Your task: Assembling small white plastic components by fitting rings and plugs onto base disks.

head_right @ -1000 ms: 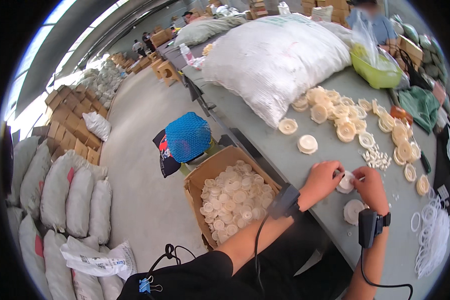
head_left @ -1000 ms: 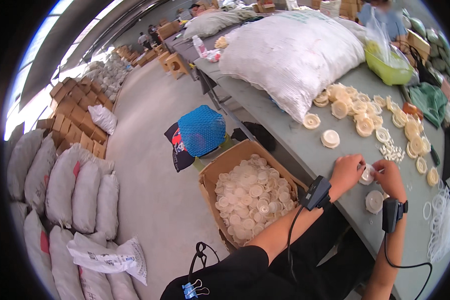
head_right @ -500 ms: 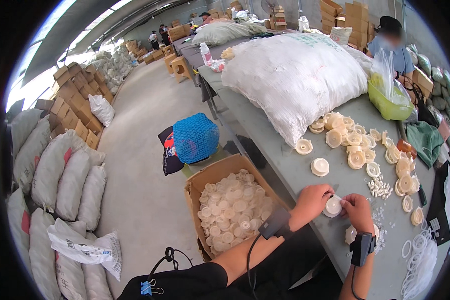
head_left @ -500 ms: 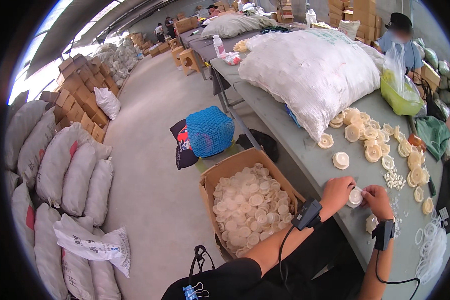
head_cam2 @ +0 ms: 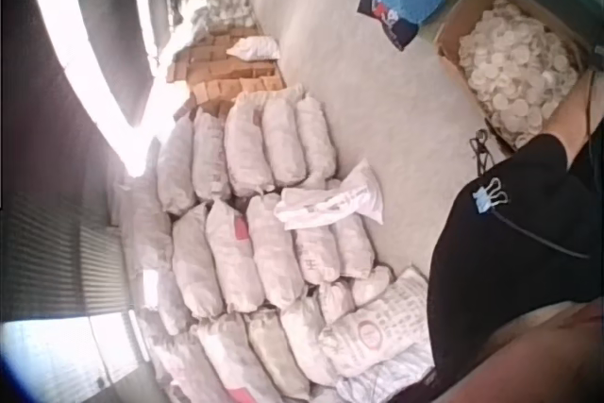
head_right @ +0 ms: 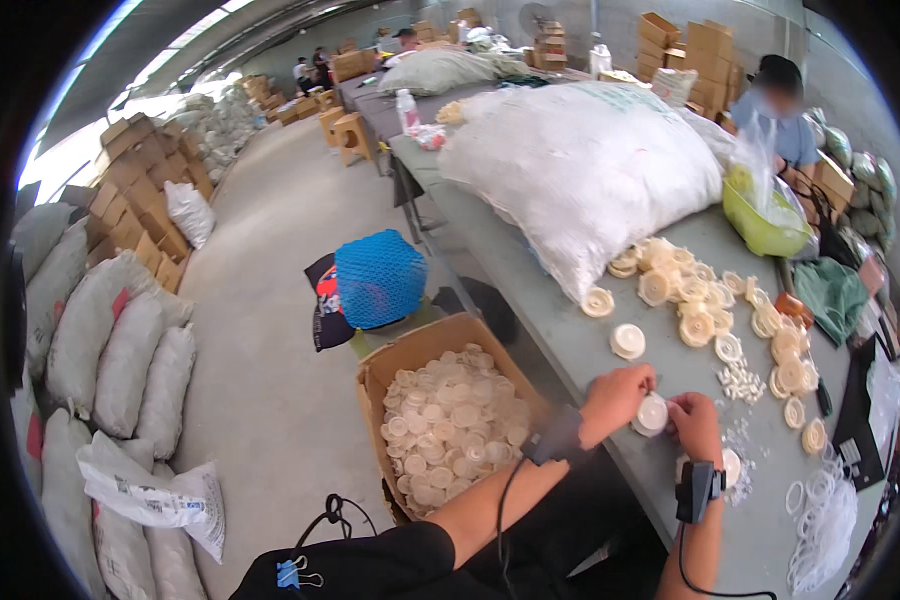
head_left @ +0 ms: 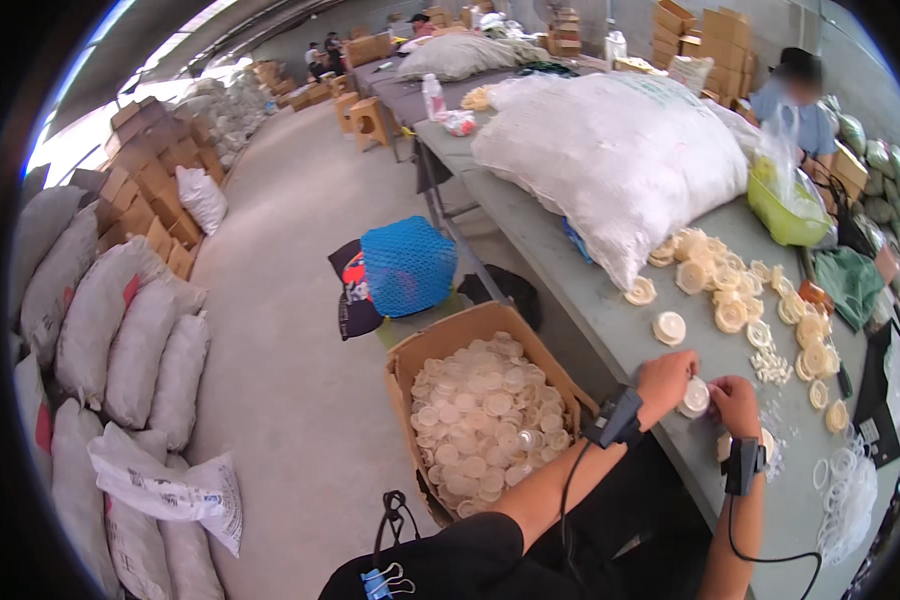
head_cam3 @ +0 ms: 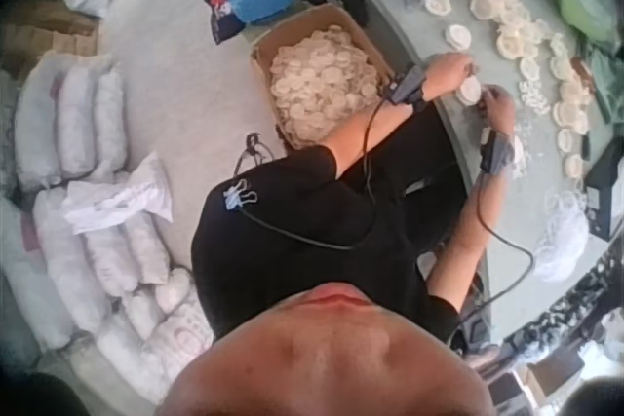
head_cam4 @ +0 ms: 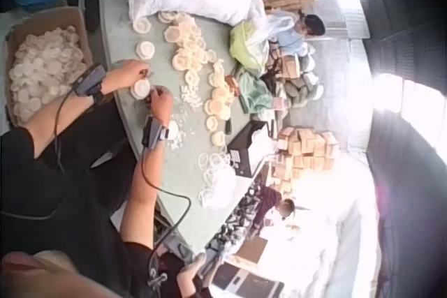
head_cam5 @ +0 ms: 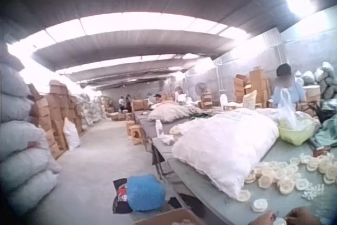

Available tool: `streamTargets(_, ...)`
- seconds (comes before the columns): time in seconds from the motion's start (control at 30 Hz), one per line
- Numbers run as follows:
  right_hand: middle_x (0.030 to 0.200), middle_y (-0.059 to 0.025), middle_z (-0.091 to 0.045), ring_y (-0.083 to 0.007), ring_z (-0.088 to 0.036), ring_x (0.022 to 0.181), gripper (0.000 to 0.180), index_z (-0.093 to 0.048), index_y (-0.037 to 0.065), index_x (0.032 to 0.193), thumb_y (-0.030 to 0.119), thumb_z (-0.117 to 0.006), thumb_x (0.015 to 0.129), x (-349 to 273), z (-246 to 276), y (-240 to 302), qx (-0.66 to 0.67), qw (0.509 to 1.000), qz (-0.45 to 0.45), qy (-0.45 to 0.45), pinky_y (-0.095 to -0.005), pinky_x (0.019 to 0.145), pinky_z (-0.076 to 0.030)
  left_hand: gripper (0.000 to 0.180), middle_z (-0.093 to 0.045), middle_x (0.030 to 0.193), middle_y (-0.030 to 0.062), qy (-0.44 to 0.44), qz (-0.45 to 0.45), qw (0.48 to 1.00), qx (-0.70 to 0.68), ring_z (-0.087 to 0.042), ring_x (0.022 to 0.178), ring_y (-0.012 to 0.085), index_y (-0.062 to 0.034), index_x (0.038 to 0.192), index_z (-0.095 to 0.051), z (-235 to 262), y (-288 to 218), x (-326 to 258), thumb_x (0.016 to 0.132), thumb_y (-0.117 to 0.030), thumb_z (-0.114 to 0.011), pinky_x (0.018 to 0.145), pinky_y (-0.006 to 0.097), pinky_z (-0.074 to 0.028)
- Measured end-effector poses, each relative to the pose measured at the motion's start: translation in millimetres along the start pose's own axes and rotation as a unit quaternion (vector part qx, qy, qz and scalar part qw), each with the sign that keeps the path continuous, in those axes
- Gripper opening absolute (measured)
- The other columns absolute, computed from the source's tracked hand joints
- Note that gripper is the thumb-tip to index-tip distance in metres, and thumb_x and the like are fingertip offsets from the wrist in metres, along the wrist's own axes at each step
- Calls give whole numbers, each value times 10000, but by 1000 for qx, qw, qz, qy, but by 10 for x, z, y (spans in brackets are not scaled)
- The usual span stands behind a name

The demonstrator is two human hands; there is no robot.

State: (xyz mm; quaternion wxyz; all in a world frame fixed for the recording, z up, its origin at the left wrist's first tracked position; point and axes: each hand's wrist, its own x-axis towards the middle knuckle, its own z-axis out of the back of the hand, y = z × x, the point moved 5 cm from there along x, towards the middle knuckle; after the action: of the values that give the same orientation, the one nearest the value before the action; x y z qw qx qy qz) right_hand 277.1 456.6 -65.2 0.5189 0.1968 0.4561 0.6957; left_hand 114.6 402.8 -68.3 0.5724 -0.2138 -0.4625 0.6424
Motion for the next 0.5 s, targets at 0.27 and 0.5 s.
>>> streamTargets(0.27,639,-51,-626,-105,-574,544,99,-662,-20,808,73,-628,817,40,-107,171,35,999,40,-4,-250,485,-454,176,-623,999,129,-11,-104,989,100,-587,923,337,-70,944,-642,88,74,-137,853,-124,-501,789,436,-463)
streamTargets(0.5,696,-54,-641,-107,-588,609,124,-665,-35,857,78,-626,822,-37,-38,103,41,998,49,7,-251,548,-468,508,-528,1247,93,63,-168,972,149,-493,1123,315,-123,1136,-612,89,-118,-281,747,-439,-696,920,448,-370)
